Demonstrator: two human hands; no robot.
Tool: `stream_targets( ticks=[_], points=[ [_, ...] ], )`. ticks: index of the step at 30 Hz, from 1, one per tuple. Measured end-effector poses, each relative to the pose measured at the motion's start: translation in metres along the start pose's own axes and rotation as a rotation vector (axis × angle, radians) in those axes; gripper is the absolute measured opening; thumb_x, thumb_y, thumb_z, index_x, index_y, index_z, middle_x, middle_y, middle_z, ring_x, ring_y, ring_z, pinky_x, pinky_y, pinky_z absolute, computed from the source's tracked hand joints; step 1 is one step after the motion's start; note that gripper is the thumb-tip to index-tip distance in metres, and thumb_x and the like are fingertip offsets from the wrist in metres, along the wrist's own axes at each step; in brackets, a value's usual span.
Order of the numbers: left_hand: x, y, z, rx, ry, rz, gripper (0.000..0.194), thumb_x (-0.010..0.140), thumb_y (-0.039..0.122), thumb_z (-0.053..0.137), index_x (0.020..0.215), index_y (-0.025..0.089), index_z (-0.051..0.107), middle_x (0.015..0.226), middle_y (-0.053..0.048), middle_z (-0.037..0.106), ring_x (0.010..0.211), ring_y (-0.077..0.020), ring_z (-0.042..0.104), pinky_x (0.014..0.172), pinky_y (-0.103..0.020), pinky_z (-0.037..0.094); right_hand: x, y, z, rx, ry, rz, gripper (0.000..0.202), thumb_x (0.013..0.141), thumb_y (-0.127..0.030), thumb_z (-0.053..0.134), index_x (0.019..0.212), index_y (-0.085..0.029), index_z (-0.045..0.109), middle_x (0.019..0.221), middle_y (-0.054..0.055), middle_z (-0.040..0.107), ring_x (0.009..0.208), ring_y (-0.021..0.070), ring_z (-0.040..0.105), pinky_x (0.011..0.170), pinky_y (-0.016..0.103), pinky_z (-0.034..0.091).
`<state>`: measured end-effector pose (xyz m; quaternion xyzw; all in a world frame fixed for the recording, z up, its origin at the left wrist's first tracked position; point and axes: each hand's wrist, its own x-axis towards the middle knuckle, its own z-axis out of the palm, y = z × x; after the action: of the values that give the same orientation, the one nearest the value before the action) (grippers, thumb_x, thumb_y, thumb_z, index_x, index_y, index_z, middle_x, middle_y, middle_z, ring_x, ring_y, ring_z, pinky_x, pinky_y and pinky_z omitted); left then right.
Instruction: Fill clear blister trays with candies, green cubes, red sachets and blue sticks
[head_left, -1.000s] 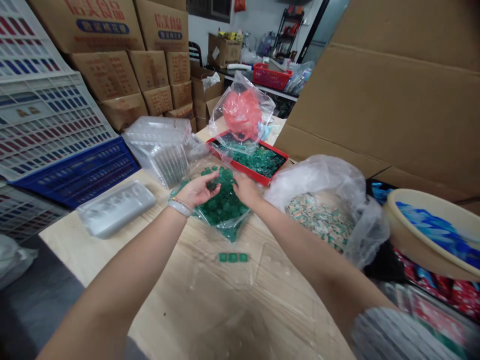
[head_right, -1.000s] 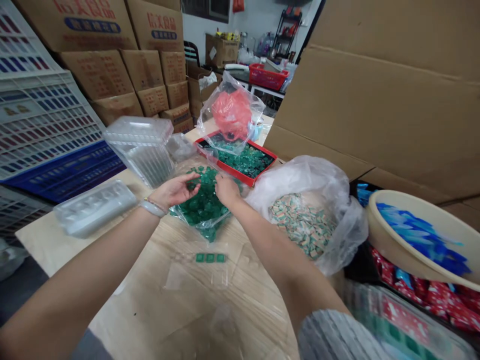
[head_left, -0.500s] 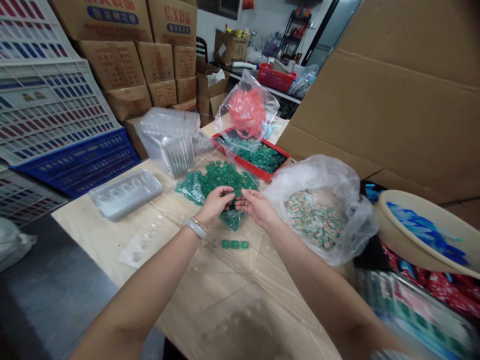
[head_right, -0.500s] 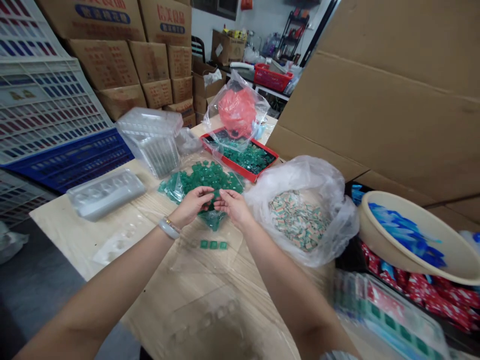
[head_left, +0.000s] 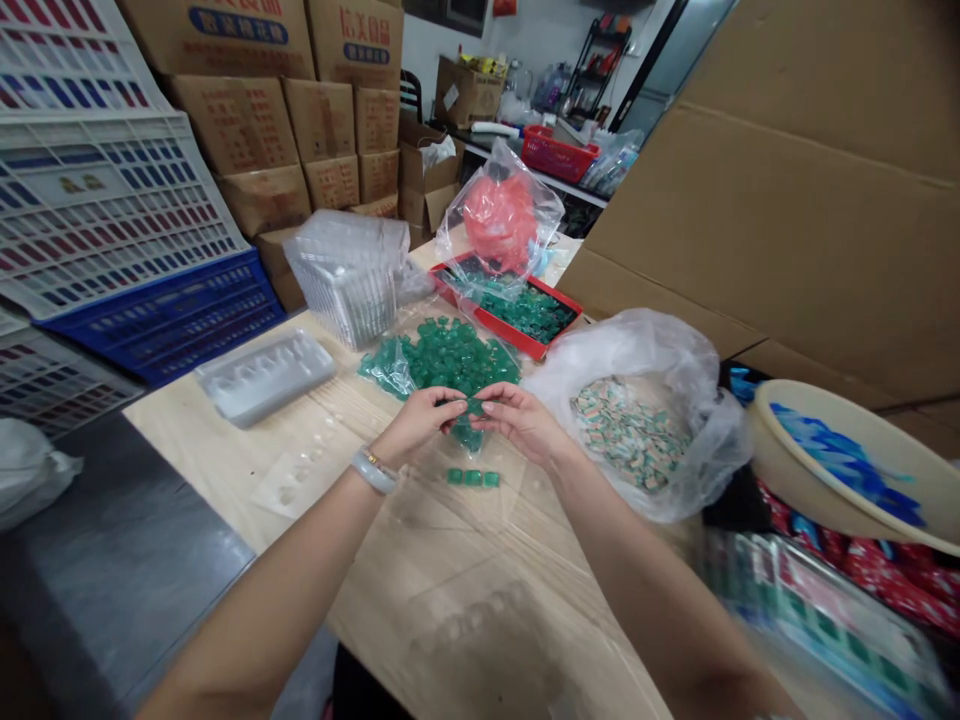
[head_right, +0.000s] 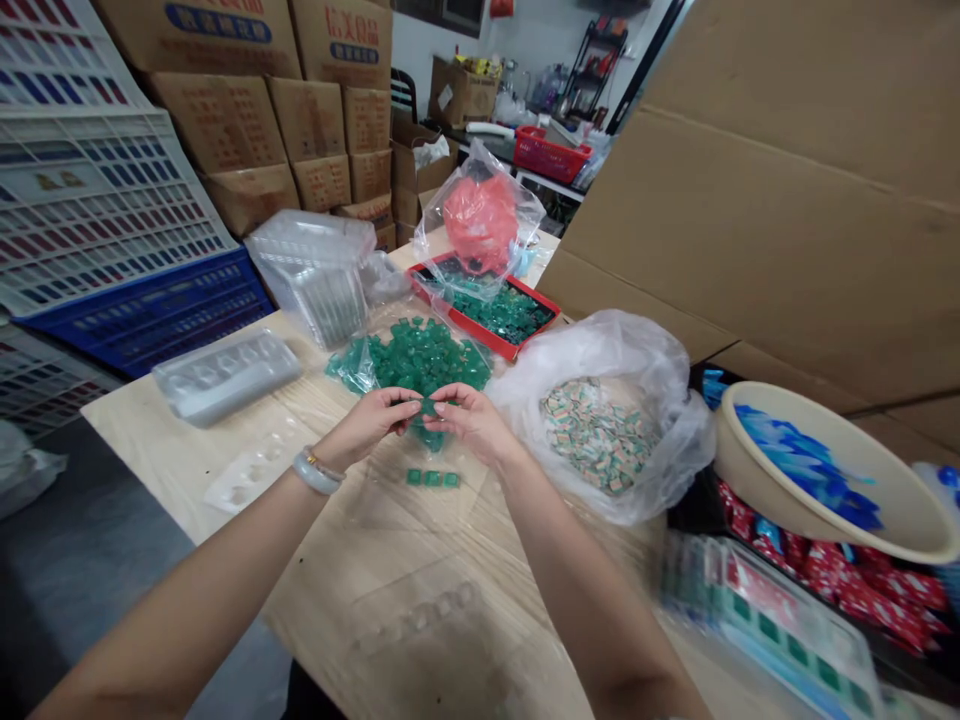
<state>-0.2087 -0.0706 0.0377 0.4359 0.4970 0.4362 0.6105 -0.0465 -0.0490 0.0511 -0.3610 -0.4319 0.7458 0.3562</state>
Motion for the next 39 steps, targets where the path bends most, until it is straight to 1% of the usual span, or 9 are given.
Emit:
stream_targets(
  ticks=[4, 11, 19, 24, 29, 31, 33, 35, 39],
  points=[
    [-0.01, -0.001, 0.0, -0.025, 0.019, -0.045, 0.025, 0.061, 0.026, 0.065, 0.08, 0.009, 0.061, 0.06, 0.001, 0.056, 0.044, -0.0042, 0.042, 0.046, -0.019, 0.033, -0.004, 0.007, -0.002, 0.07, -0.031, 0.079, 0.024, 0.059, -0.019, 0.072, 0.08, -0.016, 0.061, 0.069, -0.002, 0.064, 0.065, 0.0108, 0.063, 0.066, 0.026, 0.052],
    [-0.022, -0.01, 0.003, -0.015, 0.096, -0.062, 0.024, 0.062, 0.023, 0.062, 0.082, 0.01, 0.063, 0.059, 0.002, 0.056, 0.043, -0.0043, 0.041, 0.045, -0.019, 0.033, -0.01, 0.026, -0.001, 0.212, 0.021, 0.161, 0.015, 0.062, -0.012, 0.067, 0.075, -0.016, 0.062, 0.067, -0.002, 0.065, 0.062, 0.008, 0.061, 0.064, 0.02, 0.051],
    [-0.042, -0.002, -0.005, 0.251, 0.058, -0.01, 0.029, 0.065, 0.011, 0.051, 0.089, 0.014, 0.066, 0.063, 0.001, 0.06, 0.05, -0.0078, 0.048, 0.051, -0.019, 0.039, -0.022, 0.028, 0.011, 0.217, 0.004, 0.231, 0.022, 0.059, -0.011, 0.069, 0.078, -0.016, 0.061, 0.062, -0.003, 0.063, 0.057, 0.0079, 0.06, 0.059, 0.02, 0.051],
    [-0.047, -0.004, 0.0, 0.389, 0.157, 0.079, 0.026, 0.069, 0.013, 0.046, 0.087, 0.015, 0.065, 0.07, -0.001, 0.063, 0.053, -0.0097, 0.051, 0.054, -0.021, 0.042, -0.032, 0.025, 0.027, 0.134, 0.061, 0.164, 0.022, 0.054, -0.017, 0.074, 0.07, -0.016, 0.058, 0.061, -0.003, 0.062, 0.06, 0.0113, 0.062, 0.062, 0.027, 0.052],
    [-0.055, -0.02, 0.009, 0.598, 0.324, 0.268, 0.021, 0.072, 0.012, 0.045, 0.082, 0.016, 0.063, 0.086, -0.005, 0.063, 0.083, -0.0153, 0.056, 0.077, -0.026, 0.043, -0.042, 0.031, 0.05, 0.022, 0.127, 0.055, 0.026, 0.053, -0.021, 0.073, 0.072, -0.016, 0.057, 0.061, -0.004, 0.06, 0.052, 0.0081, 0.057, 0.054, 0.023, 0.05],
    [-0.06, -0.026, 0.006, 0.636, 0.417, 0.232, 0.02, 0.072, 0.013, 0.045, 0.082, 0.016, 0.063, 0.086, -0.006, 0.062, 0.083, -0.0164, 0.056, 0.078, -0.028, 0.043, -0.045, 0.033, 0.055, -0.024, 0.119, 0.006, 0.024, 0.055, -0.023, 0.071, 0.073, -0.017, 0.057, 0.06, -0.005, 0.058, 0.05, 0.0071, 0.055, 0.052, 0.022, 0.048],
    [-0.067, -0.033, -0.002, 0.601, 0.523, 0.146, 0.02, 0.073, 0.015, 0.045, 0.084, 0.015, 0.062, 0.086, -0.006, 0.063, 0.082, -0.0172, 0.057, 0.077, -0.029, 0.044, -0.048, 0.035, 0.053, -0.118, 0.118, -0.046, 0.02, 0.06, -0.025, 0.066, 0.077, -0.018, 0.057, 0.062, -0.004, 0.057, 0.053, 0.0072, 0.054, 0.054, 0.023, 0.047],
    [-0.078, -0.041, -0.009, 0.547, 0.557, 0.09, 0.022, 0.074, 0.018, 0.045, 0.089, 0.015, 0.061, 0.088, -0.006, 0.064, 0.082, -0.0173, 0.057, 0.077, -0.029, 0.044, -0.048, 0.04, 0.046, -0.324, 0.148, -0.104, 0.018, 0.065, -0.024, 0.062, 0.081, -0.019, 0.057, 0.064, -0.003, 0.055, 0.055, 0.0077, 0.052, 0.056, 0.023, 0.046],
    [-0.1, -0.059, -0.008, 0.619, 0.303, 0.126, 0.021, 0.073, 0.015, 0.046, 0.089, 0.017, 0.06, 0.089, -0.005, 0.063, 0.083, -0.0164, 0.057, 0.079, -0.028, 0.044, -0.04, 0.059, 0.034, -1.026, 0.079, -0.234, 0.016, 0.068, -0.014, 0.056, 0.084, -0.017, 0.058, 0.079, 0.002, 0.057, 0.07, 0.0122, 0.052, 0.067, 0.028, 0.043]
  ],
)
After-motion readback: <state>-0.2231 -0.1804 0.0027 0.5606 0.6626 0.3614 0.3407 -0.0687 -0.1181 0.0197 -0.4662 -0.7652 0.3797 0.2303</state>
